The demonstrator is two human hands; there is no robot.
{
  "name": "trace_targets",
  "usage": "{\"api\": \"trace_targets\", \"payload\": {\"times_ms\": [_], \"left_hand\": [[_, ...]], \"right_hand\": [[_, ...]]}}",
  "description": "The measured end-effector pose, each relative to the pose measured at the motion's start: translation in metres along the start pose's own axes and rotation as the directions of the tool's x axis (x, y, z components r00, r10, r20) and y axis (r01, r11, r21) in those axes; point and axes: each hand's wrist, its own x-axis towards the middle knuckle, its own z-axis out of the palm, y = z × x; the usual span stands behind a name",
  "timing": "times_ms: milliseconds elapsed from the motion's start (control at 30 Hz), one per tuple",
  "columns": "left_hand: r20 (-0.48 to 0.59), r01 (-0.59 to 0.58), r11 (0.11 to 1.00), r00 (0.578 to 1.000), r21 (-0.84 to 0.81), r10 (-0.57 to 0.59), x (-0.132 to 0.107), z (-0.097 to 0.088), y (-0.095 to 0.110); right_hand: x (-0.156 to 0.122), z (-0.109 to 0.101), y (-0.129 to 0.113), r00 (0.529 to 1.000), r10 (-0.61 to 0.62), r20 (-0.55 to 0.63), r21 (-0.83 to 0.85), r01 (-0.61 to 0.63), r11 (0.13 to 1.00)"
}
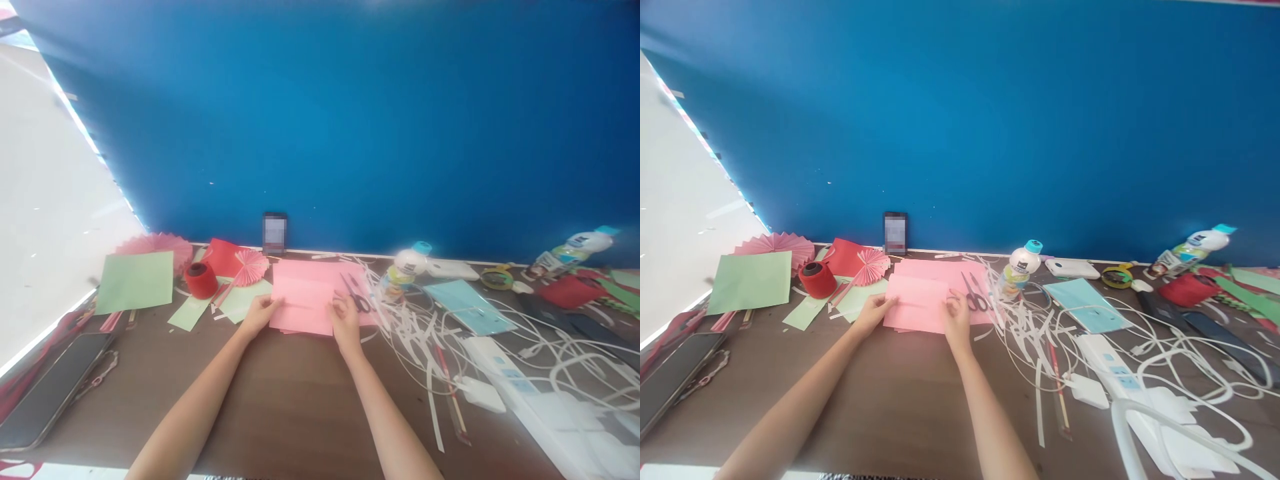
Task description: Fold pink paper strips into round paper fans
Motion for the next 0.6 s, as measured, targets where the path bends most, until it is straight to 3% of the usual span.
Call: {"api": "trace_targets", "payload": {"times_ms": [200, 333, 600], "left_hand": [[-0.047, 0.057, 0.998, 0.997, -0.014, -0.058, -0.001, 0.001, -0.004], [-0.036, 0.036, 0.999, 0.999, -0.031, -0.037, -0.001, 0.006, -0.008], [-0.057, 0.104, 0.966, 0.991, -0.236, -0.12, -0.002, 0.01, -0.004]], "right_hand": [[-0.001, 0.004, 0.003, 0.997, 0.071, -0.008, -0.03, -0.071, 0.997], [-0.004, 0.004, -0.006, 0.999, 0.009, -0.05, -0.004, -0.01, 1.0], [-0.009, 0.006, -0.014, 0.998, 0.009, 0.058, 0.051, -0.012, 0.999]]}}
